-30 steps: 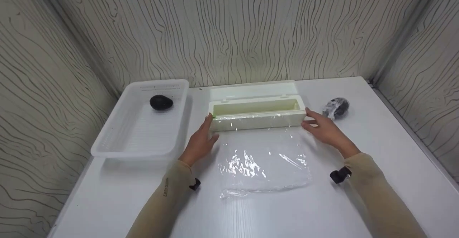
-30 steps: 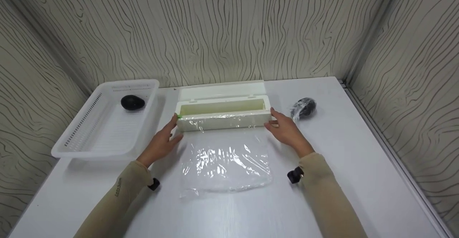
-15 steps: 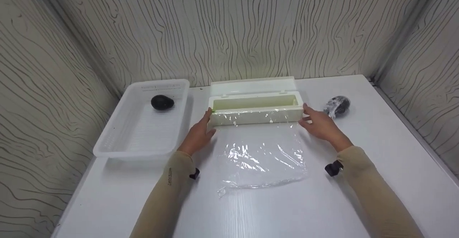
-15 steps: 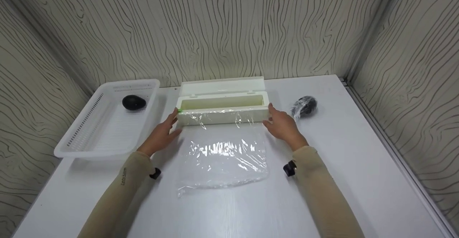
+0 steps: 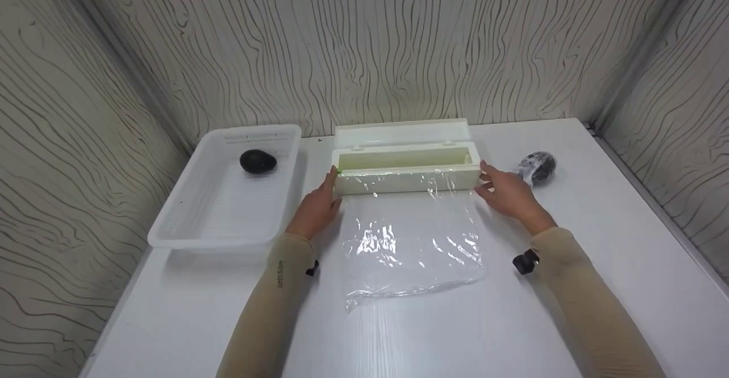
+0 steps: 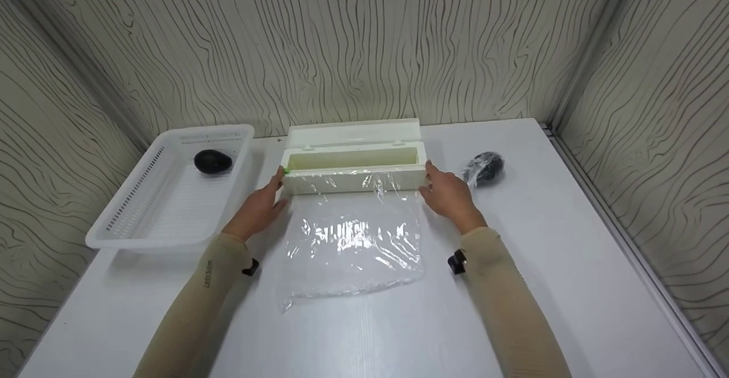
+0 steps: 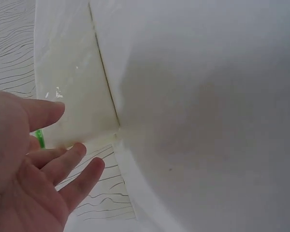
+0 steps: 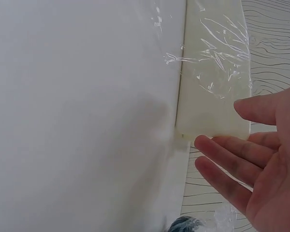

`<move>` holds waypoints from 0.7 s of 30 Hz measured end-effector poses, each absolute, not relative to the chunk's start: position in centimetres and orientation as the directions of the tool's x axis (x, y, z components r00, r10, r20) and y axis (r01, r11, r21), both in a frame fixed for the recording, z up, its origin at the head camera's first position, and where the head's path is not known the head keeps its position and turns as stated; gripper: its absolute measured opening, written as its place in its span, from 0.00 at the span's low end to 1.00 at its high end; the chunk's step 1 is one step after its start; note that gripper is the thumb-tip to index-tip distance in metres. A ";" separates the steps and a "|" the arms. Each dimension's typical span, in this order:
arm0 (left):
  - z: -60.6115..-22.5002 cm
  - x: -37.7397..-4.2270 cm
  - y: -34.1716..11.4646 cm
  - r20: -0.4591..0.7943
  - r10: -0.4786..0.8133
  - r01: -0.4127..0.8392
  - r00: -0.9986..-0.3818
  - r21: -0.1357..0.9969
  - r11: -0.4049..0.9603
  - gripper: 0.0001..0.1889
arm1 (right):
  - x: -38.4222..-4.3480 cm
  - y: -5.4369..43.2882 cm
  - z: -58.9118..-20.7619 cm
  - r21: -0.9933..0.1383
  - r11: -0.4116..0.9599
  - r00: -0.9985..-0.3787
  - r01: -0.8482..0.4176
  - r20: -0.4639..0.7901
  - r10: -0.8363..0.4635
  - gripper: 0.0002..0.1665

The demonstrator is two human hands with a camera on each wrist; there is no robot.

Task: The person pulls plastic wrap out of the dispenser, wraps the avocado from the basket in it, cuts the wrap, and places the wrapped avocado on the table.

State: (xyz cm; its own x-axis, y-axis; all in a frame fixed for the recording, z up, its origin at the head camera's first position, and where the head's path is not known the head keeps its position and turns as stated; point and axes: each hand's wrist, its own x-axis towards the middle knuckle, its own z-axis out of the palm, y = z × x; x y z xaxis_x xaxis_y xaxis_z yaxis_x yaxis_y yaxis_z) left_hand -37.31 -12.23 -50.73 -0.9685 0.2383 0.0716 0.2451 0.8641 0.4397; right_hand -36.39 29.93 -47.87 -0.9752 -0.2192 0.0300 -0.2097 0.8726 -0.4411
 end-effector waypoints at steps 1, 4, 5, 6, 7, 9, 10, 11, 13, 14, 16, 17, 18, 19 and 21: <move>-50.7 -37.3 -12.2 0.075 0.236 0.246 -0.969 0.419 0.874 0.41 | -36.5 29.9 -47.9 -0.437 0.874 -0.975 -0.212 0.032 -0.221 0.39; -50.7 -37.3 -12.1 0.088 0.235 0.251 -0.968 0.393 0.885 0.42 | -36.7 29.8 -47.8 -0.425 0.882 -0.977 -0.201 0.025 -0.211 0.39; -50.8 -37.3 -12.1 0.093 0.238 0.256 -0.967 0.393 0.883 0.42 | -36.7 29.8 -47.7 -0.417 0.887 -0.978 -0.198 0.025 -0.207 0.39; -50.8 -37.3 -12.1 0.101 0.244 0.263 -0.965 0.395 0.880 0.42 | -36.7 29.8 -47.7 -0.411 0.891 -0.979 -0.193 0.023 -0.201 0.38; -50.8 -37.4 -12.0 0.103 0.251 0.271 -0.963 0.396 0.878 0.42 | -36.7 29.9 -47.7 -0.404 0.896 -0.981 -0.187 0.023 -0.194 0.38; -50.9 -37.5 -12.0 0.111 0.259 0.282 -0.959 0.398 0.873 0.43 | -36.8 29.9 -47.7 -0.388 0.904 -0.982 -0.181 0.025 -0.185 0.38; -50.9 -37.5 -12.1 0.115 0.259 0.284 -0.959 0.395 0.874 0.43 | -36.9 29.9 -47.7 -0.381 0.907 -0.982 -0.181 0.029 -0.184 0.38; -51.0 -37.6 -12.1 0.120 0.259 0.285 -0.959 0.391 0.875 0.43 | -37.0 29.9 -47.7 -0.374 0.909 -0.982 -0.181 0.029 -0.184 0.38; -51.0 -37.6 -12.2 0.121 0.253 0.280 -0.960 0.391 0.877 0.43 | -37.2 29.9 -47.8 -0.369 0.911 -0.982 -0.183 0.028 -0.186 0.38; -51.0 -37.6 -12.2 0.119 0.250 0.277 -0.961 0.392 0.877 0.43 | -37.3 29.8 -47.8 -0.367 0.912 -0.982 -0.183 0.027 -0.186 0.38; -51.0 -37.7 -12.3 0.103 0.247 0.268 -0.963 0.397 0.878 0.43 | -37.4 29.8 -47.9 -0.368 0.912 -0.983 -0.180 0.025 -0.184 0.37; -51.0 -37.7 -12.3 0.097 0.248 0.267 -0.964 0.397 0.878 0.43 | -37.4 29.9 -47.9 -0.369 0.912 -0.983 -0.177 0.024 -0.181 0.37; -50.9 -37.7 -12.3 0.090 0.250 0.265 -0.964 0.397 0.879 0.43 | -37.5 29.9 -48.0 -0.372 0.912 -0.984 -0.175 0.024 -0.179 0.37; -50.9 -37.7 -12.3 0.085 0.252 0.265 -0.964 0.394 0.880 0.43 | -37.5 29.9 -48.0 -0.374 0.911 -0.984 -0.173 0.024 -0.176 0.37; -50.8 -37.7 -12.3 0.082 0.255 0.266 -0.964 0.387 0.883 0.43 | -37.5 30.0 -48.0 -0.376 0.911 -0.985 -0.170 0.024 -0.173 0.37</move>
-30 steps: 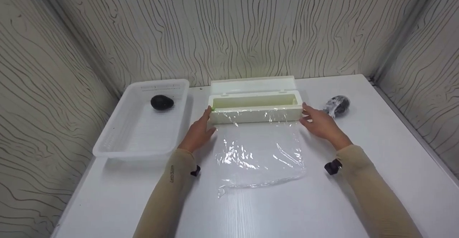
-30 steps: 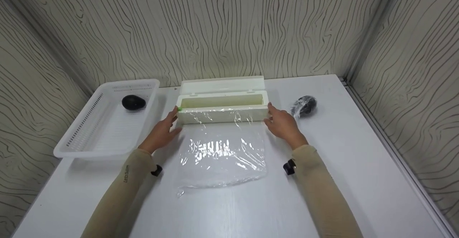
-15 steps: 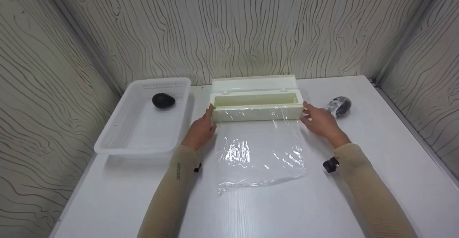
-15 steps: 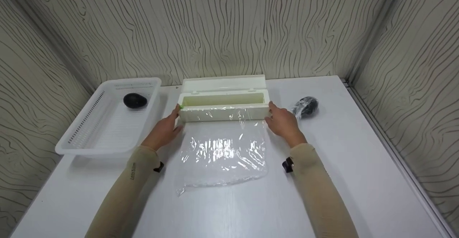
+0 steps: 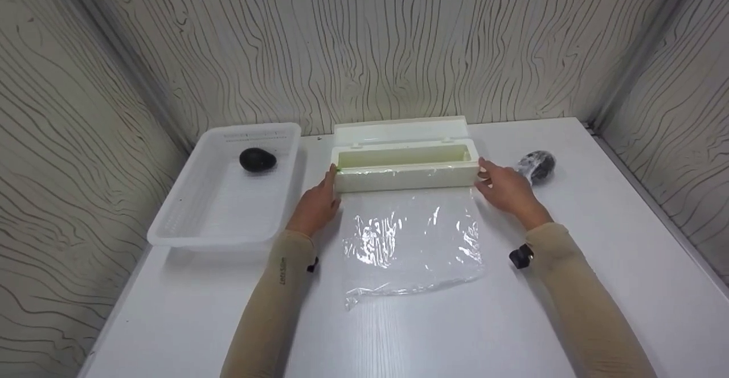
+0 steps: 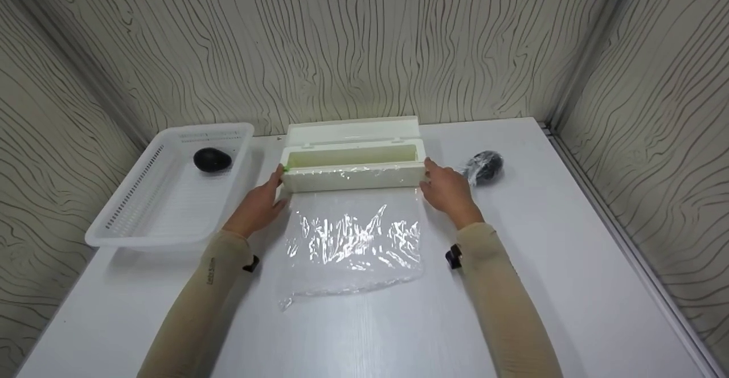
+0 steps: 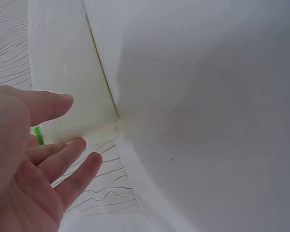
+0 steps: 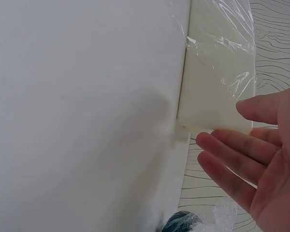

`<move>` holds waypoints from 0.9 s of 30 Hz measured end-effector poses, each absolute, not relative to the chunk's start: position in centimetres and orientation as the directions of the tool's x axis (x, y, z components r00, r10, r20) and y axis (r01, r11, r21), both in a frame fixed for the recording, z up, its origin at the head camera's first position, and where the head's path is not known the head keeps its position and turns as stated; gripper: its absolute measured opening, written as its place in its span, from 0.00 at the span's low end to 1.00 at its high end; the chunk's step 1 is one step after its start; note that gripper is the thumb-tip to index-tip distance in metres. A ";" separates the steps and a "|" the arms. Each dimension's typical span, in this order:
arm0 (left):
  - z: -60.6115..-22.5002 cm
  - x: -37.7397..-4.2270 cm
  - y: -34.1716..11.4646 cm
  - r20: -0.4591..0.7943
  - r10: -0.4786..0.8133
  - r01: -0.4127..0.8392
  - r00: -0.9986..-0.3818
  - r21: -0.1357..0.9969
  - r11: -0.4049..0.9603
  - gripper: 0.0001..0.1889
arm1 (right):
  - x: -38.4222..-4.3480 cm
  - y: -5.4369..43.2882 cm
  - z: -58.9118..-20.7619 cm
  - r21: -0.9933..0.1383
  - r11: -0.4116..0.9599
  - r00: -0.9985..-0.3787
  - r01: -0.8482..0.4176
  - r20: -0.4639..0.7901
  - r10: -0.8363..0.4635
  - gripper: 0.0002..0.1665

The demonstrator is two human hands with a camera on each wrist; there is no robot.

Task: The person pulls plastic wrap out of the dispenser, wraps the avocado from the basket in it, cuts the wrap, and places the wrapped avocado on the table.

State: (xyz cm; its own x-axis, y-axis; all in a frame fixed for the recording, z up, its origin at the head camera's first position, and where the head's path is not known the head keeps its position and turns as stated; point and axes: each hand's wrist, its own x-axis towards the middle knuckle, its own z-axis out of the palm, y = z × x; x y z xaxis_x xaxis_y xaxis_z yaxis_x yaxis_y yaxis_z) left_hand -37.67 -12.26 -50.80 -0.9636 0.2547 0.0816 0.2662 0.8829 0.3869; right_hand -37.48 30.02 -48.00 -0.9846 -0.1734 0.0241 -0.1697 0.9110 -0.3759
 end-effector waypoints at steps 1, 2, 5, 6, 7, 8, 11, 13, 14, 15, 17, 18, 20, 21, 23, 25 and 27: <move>-50.7 -37.7 -12.3 0.086 0.255 0.268 -0.963 0.382 0.884 0.43 | -37.5 30.0 -48.0 -0.376 0.911 -0.984 -0.170 0.025 -0.174 0.37; -50.7 -37.7 -12.3 0.092 0.255 0.271 -0.962 0.376 0.886 0.43 | -37.5 30.0 -48.0 -0.374 0.912 -0.984 -0.170 0.025 -0.174 0.37; -50.5 -37.6 -12.3 0.115 0.265 0.289 -0.957 0.359 0.887 0.43 | -37.6 29.9 -47.9 -0.365 0.915 -0.985 -0.171 0.025 -0.174 0.37; -50.5 -37.6 -12.4 0.123 0.270 0.296 -0.955 0.355 0.887 0.43 | -37.6 29.9 -47.9 -0.360 0.917 -0.985 -0.171 0.025 -0.173 0.37; -50.5 -37.6 -12.4 0.131 0.274 0.303 -0.953 0.349 0.887 0.43 | -37.6 29.9 -47.8 -0.357 0.919 -0.985 -0.169 0.024 -0.171 0.37; -50.5 -37.6 -12.5 0.135 0.279 0.309 -0.951 0.345 0.886 0.43 | -37.6 29.8 -47.8 -0.353 0.921 -0.985 -0.166 0.021 -0.169 0.37; -50.4 -37.6 -12.6 0.133 0.281 0.310 -0.951 0.348 0.885 0.43 | -37.7 29.8 -47.6 -0.341 0.926 -0.985 -0.165 0.020 -0.169 0.36; -50.4 -37.6 -12.6 0.120 0.277 0.301 -0.953 0.350 0.887 0.43 | -37.7 29.8 -47.5 -0.340 0.927 -0.986 -0.160 0.016 -0.165 0.36; -50.3 -37.6 -12.6 0.110 0.274 0.295 -0.956 0.356 0.887 0.43 | -37.8 29.8 -47.5 -0.338 0.927 -0.986 -0.160 0.015 -0.164 0.36; -50.3 -37.6 -12.6 0.098 0.270 0.287 -0.958 0.364 0.886 0.44 | -37.8 29.8 -47.5 -0.338 0.928 -0.986 -0.159 0.015 -0.164 0.36; -50.3 -37.6 -12.6 0.079 0.265 0.274 -0.961 0.382 0.883 0.44 | -37.8 29.8 -47.6 -0.343 0.926 -0.987 -0.157 0.015 -0.162 0.37; -50.3 -37.6 -12.6 0.068 0.262 0.267 -0.963 0.395 0.879 0.45 | -37.8 29.8 -47.7 -0.346 0.925 -0.987 -0.155 0.016 -0.160 0.36; -50.4 -37.5 -12.6 0.046 0.253 0.248 -0.966 0.424 0.871 0.46 | -37.7 29.8 -47.8 -0.349 0.925 -0.988 -0.153 0.017 -0.156 0.36; -50.5 -37.4 -12.6 0.041 0.252 0.244 -0.967 0.436 0.866 0.46 | -37.6 29.8 -47.9 -0.349 0.924 -0.987 -0.153 0.019 -0.157 0.37; -50.7 -37.4 -12.6 0.033 0.249 0.236 -0.968 0.460 0.856 0.47 | -37.5 29.9 -48.0 -0.355 0.923 -0.988 -0.152 0.020 -0.155 0.37; -50.8 -37.3 -12.6 0.028 0.236 0.220 -0.971 0.488 0.845 0.47 | -37.3 30.0 -48.1 -0.370 0.918 -0.989 -0.144 0.013 -0.150 0.37; -51.1 -37.3 -12.6 0.051 0.220 0.214 -0.974 0.513 0.831 0.44 | -37.1 30.1 -48.2 -0.395 0.908 -0.989 -0.138 0.002 -0.150 0.38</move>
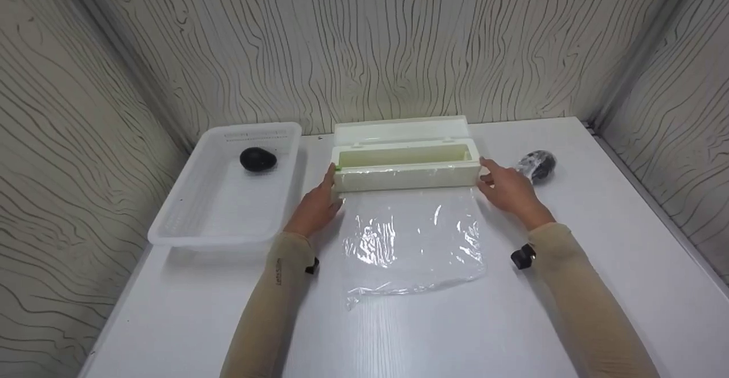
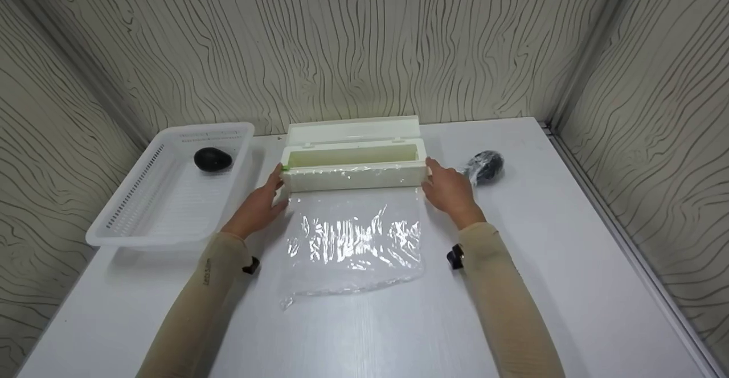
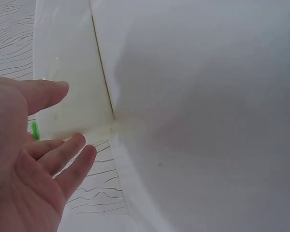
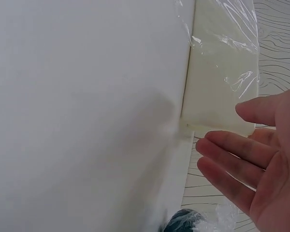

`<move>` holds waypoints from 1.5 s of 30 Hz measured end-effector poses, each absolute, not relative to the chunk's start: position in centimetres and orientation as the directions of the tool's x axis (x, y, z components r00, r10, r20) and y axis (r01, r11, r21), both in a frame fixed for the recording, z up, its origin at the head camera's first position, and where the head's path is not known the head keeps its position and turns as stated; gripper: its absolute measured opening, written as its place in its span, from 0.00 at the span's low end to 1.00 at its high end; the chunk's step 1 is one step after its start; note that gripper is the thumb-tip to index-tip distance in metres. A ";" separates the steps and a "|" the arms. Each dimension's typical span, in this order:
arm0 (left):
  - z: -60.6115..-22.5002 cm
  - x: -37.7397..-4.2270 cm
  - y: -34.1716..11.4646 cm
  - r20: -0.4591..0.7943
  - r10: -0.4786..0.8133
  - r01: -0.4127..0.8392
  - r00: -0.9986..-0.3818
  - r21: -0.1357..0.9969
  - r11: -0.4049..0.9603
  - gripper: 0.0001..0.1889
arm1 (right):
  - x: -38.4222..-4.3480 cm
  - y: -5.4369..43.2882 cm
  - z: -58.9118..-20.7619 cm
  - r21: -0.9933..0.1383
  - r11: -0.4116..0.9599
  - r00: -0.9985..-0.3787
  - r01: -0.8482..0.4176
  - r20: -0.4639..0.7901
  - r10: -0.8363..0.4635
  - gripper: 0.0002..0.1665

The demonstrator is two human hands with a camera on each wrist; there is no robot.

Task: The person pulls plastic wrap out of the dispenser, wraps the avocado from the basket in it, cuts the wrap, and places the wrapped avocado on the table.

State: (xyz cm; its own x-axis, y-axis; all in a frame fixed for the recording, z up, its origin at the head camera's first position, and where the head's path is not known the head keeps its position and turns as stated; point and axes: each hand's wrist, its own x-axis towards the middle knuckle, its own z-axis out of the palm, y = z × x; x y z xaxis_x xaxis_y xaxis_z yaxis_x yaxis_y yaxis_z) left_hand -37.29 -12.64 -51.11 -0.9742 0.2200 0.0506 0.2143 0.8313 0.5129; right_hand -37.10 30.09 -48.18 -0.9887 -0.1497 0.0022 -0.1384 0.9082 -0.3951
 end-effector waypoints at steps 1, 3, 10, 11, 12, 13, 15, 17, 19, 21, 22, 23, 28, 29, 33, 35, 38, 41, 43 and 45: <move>-51.2 -37.3 -12.6 0.063 0.205 0.207 -0.977 0.526 0.825 0.41 | -37.0 30.1 -48.2 -0.405 0.905 -0.990 -0.131 -0.003 -0.144 0.39; -51.4 -37.3 -12.7 0.087 0.168 0.188 -0.982 0.561 0.806 0.31 | -36.7 30.0 -48.5 -0.422 0.901 -0.993 -0.102 -0.009 -0.117 0.40; -51.5 -37.1 -12.2 -0.062 0.116 0.001 -0.991 0.876 0.482 0.17 | -36.4 29.3 -49.4 -0.726 0.688 -0.984 -0.005 -0.118 -0.132 0.34; -51.5 -37.0 -12.0 -0.094 0.124 -0.033 -0.988 0.905 0.424 0.16 | -36.5 29.2 -49.4 -0.786 0.618 -0.975 0.017 -0.150 -0.165 0.36; -51.5 -37.0 -11.8 -0.120 0.135 -0.062 -0.984 0.926 0.373 0.16 | -36.6 29.0 -49.5 -0.834 0.550 -0.963 0.041 -0.180 -0.201 0.38; -51.5 -37.0 -11.6 -0.140 0.145 -0.085 -0.980 0.940 0.330 0.16 | -36.8 28.9 -49.6 -0.869 0.490 -0.952 0.070 -0.204 -0.227 0.39; -51.5 -37.1 -11.1 -0.155 0.155 -0.109 -0.976 0.956 0.273 0.16 | -37.1 28.6 -49.8 -0.909 0.399 -0.934 0.118 -0.239 -0.267 0.40; -51.5 -37.3 -10.6 -0.155 0.151 -0.117 -0.976 0.965 0.235 0.15 | -37.5 28.4 -50.0 -0.926 0.347 -0.927 0.146 -0.251 -0.277 0.39; -51.4 -37.5 -10.1 -0.139 0.136 -0.112 -0.981 0.975 0.192 0.15 | -37.8 28.3 -50.1 -0.938 0.303 -0.932 0.169 -0.252 -0.260 0.36; -51.3 -37.8 -9.8 -0.125 0.116 -0.108 -0.985 0.984 0.140 0.13 | -38.1 28.1 -50.2 -0.954 0.247 -0.945 0.172 -0.231 -0.234 0.31; -51.2 -37.9 -9.7 -0.117 0.107 -0.104 -0.987 0.988 0.116 0.11 | -38.2 28.0 -50.1 -0.961 0.221 -0.952 0.165 -0.214 -0.220 0.29; -51.2 -38.0 -9.6 -0.110 0.101 -0.101 -0.989 0.991 0.091 0.10 | -38.3 28.0 -50.0 -0.967 0.199 -0.958 0.157 -0.198 -0.206 0.28; -51.0 -37.9 -9.6 -0.121 0.110 -0.118 -0.987 0.993 0.029 0.10 | -38.5 28.1 -49.7 -0.973 0.179 -0.975 0.147 -0.173 -0.139 0.27; -51.0 -37.9 -9.7 -0.126 0.119 -0.124 -0.985 0.992 0.026 0.11 | -38.6 28.2 -49.6 -0.970 0.191 -0.975 0.153 -0.179 -0.131 0.28; -51.0 -37.7 -9.9 -0.153 0.142 -0.149 -0.978 0.988 0.040 0.11 | -38.6 28.7 -49.8 -0.956 0.234 -0.968 0.176 -0.212 -0.137 0.29; -51.1 -37.8 -10.0 -0.158 0.143 -0.155 -0.977 0.987 0.036 0.11 | -38.6 28.9 -49.9 -0.958 0.234 -0.965 0.167 -0.207 -0.159 0.31; -51.0 -38.2 -9.9 -0.151 0.142 -0.150 -0.978 0.988 0.018 0.10 | -38.7 28.9 -49.9 -0.976 0.172 -0.972 0.132 -0.162 -0.171 0.31; -50.6 -38.7 -9.7 -0.138 0.134 -0.141 -0.981 0.990 -0.011 0.11 | -38.9 28.9 -49.6 -0.993 0.086 -0.981 0.078 -0.091 -0.170 0.29; -50.1 -39.0 -9.6 -0.129 0.122 -0.135 -0.984 0.990 -0.036 0.11 | -39.0 28.8 -49.4 -0.998 0.027 -0.985 0.059 -0.062 -0.159 0.26; -49.7 -39.3 -9.4 -0.116 0.109 -0.124 -0.987 0.990 -0.066 0.11 | -39.2 28.8 -49.3 -0.999 -0.001 -0.987 0.051 -0.050 -0.152 0.23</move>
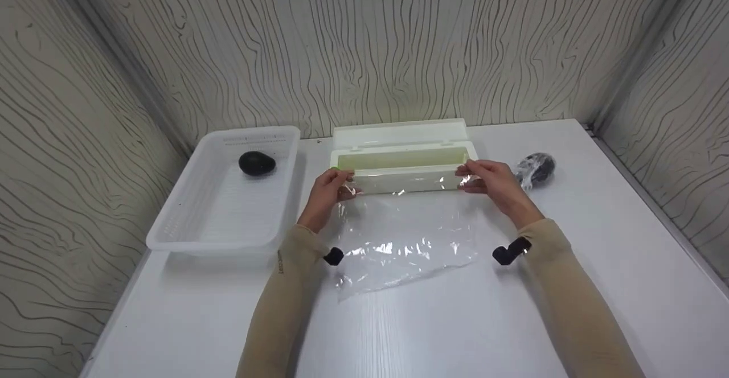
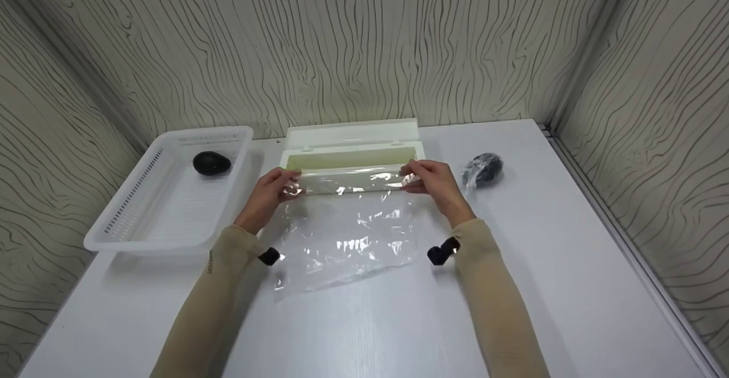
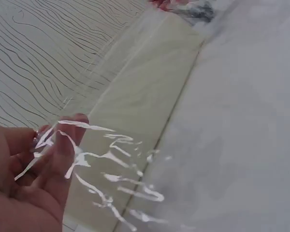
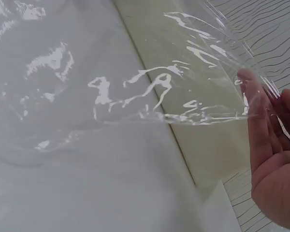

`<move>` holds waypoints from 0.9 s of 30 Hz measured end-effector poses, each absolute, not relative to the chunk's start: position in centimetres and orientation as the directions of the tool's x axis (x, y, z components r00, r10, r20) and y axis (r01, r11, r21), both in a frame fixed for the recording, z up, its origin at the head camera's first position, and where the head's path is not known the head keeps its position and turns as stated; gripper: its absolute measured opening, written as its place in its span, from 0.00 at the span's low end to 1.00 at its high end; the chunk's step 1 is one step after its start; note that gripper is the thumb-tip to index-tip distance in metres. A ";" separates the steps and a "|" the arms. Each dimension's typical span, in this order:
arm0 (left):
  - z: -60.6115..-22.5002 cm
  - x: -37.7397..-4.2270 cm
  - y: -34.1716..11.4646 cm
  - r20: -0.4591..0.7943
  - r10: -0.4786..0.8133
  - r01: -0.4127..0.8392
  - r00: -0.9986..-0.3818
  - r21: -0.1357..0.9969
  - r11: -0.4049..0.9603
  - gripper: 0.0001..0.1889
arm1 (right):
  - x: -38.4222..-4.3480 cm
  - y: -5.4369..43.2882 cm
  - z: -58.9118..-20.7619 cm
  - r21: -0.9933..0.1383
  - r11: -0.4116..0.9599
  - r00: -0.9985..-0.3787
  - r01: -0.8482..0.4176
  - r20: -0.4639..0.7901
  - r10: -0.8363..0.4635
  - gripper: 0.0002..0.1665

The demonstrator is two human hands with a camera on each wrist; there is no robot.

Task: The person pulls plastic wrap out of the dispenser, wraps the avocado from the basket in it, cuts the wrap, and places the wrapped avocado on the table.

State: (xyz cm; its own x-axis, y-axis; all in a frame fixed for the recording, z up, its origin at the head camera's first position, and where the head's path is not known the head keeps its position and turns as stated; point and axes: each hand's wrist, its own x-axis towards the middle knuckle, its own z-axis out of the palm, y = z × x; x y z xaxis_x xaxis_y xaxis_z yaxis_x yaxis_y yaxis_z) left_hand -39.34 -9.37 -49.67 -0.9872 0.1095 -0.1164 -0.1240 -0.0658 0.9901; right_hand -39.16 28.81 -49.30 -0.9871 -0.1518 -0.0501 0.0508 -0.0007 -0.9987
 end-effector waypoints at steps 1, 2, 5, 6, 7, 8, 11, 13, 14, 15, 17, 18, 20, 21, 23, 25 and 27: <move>-49.4 -39.5 -9.3 -0.110 0.104 -0.118 -0.989 0.990 -0.075 0.11 | -39.3 28.8 -49.2 -0.999 -0.015 -0.988 0.049 -0.046 -0.147 0.23; -49.3 -39.6 -9.2 -0.106 0.099 -0.115 -0.989 0.990 -0.085 0.11 | -39.3 28.8 -49.2 -0.999 -0.017 -0.989 0.047 -0.044 -0.142 0.23; -48.8 -40.0 -9.0 -0.101 0.083 -0.108 -0.991 0.991 -0.082 0.12 | -39.5 28.7 -49.1 -0.999 0.005 -0.993 0.041 -0.041 -0.111 0.25; -48.8 -40.1 -8.9 -0.100 0.078 -0.107 -0.992 0.991 -0.080 0.13 | -39.6 28.6 -49.0 -0.999 0.016 -0.994 0.036 -0.038 -0.103 0.27; -48.7 -40.2 -8.8 -0.101 0.073 -0.106 -0.992 0.992 -0.073 0.14 | -39.7 28.5 -49.0 -0.999 0.027 -0.995 0.037 -0.040 -0.093 0.28; -48.7 -40.3 -8.8 -0.100 0.070 -0.104 -0.993 0.992 -0.071 0.14 | -39.7 28.4 -49.0 -0.998 0.040 -0.996 0.039 -0.043 -0.084 0.28; -48.6 -40.5 -8.7 -0.104 0.059 -0.108 -0.993 0.993 -0.058 0.17 | -40.0 28.2 -48.9 -0.997 0.058 -0.996 0.049 -0.053 -0.070 0.29; -48.6 -40.6 -8.7 -0.089 0.057 -0.092 -0.994 0.994 -0.057 0.16 | -40.2 28.1 -48.8 -0.996 0.061 -0.996 0.061 -0.064 -0.061 0.29; -48.5 -40.7 -8.7 -0.081 0.058 -0.084 -0.995 0.994 -0.062 0.16 | -40.3 28.1 -48.8 -0.996 0.058 -0.996 0.063 -0.066 -0.060 0.29; -48.4 -40.8 -8.6 -0.072 0.059 -0.076 -0.996 0.995 -0.068 0.16 | -40.4 28.1 -48.6 -0.997 0.049 -0.996 0.064 -0.067 -0.058 0.28; -48.2 -40.8 -8.6 -0.051 0.065 -0.056 -0.997 0.995 -0.084 0.15 | -40.4 28.0 -48.2 -0.997 0.031 -0.996 0.067 -0.068 -0.058 0.27; -48.1 -40.8 -8.6 -0.044 0.063 -0.050 -0.997 0.995 -0.090 0.15 | -40.3 27.9 -47.9 -0.998 0.020 -0.996 0.063 -0.064 -0.061 0.27; -47.7 -40.8 -8.6 -0.045 0.054 -0.050 -0.998 0.995 -0.091 0.15 | -39.9 27.8 -47.1 -0.999 -0.001 -0.996 0.054 -0.054 -0.068 0.26; -47.5 -40.8 -8.6 -0.044 0.048 -0.048 -0.998 0.995 -0.091 0.15 | -39.6 27.7 -46.6 -0.999 -0.014 -0.996 0.049 -0.048 -0.073 0.25; -47.1 -40.7 -8.7 -0.029 0.042 -0.033 -0.999 0.996 -0.087 0.15 | -39.2 27.6 -45.7 -0.999 -0.026 -0.996 0.028 -0.026 -0.082 0.24; -46.6 -40.6 -8.7 -0.002 0.046 -0.006 -0.999 0.996 -0.092 0.15 | -38.8 27.6 -45.0 -0.999 -0.034 -0.996 0.000 0.003 -0.087 0.24; -46.2 -40.4 -8.7 0.024 0.056 0.018 -0.998 0.994 -0.108 0.16 | -38.5 27.6 -44.5 -0.999 -0.044 -0.995 -0.027 0.031 -0.091 0.24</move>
State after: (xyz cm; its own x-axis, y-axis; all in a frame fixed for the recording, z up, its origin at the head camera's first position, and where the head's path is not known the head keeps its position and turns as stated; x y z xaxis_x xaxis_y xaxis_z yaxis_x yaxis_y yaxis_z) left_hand -40.40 -8.74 -46.22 -0.9982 0.0557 0.0242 0.0181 -0.1078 0.9940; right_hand -38.52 27.60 -44.46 -0.9954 -0.0911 0.0311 -0.0272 -0.0436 -0.9987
